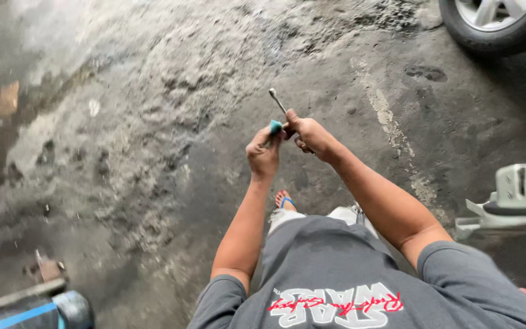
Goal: The person selects a wrench from a tool cart, walks to a white car, and uses the wrench to tighten bolts under the front passenger seat. The person repeatedly adjusts the wrench and applies torque to the seat bolts.
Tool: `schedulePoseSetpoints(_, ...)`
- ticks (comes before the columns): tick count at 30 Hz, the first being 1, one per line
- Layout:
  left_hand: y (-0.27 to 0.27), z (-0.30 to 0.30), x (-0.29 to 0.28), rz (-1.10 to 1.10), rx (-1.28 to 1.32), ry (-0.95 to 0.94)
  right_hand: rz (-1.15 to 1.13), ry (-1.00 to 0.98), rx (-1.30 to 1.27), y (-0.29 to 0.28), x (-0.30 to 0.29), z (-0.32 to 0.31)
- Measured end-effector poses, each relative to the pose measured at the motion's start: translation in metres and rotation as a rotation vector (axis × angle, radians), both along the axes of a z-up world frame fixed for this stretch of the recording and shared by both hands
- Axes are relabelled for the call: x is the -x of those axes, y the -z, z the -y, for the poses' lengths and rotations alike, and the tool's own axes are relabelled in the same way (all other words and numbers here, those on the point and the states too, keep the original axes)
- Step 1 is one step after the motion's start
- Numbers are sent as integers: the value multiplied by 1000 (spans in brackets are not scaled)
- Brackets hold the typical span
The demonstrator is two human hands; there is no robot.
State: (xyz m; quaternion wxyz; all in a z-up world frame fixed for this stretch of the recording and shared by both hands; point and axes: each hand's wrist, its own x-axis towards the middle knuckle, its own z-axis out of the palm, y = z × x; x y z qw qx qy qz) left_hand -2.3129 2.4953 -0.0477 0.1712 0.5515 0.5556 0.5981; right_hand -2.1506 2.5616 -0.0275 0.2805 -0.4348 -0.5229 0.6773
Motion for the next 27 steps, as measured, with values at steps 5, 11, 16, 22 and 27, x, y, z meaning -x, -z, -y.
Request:
schedulePoseSetpoints(5, -35, -154, 20, 175, 194, 161, 343, 413, -383, -6, 3, -95)
schedulePoseSetpoints(11, -44, -308, -14, 0, 597, 268, 577, 567, -807, -8, -14, -202)
schedulePoseSetpoints(16, -15, -430, -65, 372, 715, 558, 755, 487, -869, -16, -81, -289)
schedulePoseSetpoints(22, 22, -539, -165, 403, 795, 649, 952, 444, -818, -31, -175, -365)
schedulePoseSetpoints(27, 43, -633, -264, 63, 898, 773, 1080, 596, -673, -42, -248, -404)
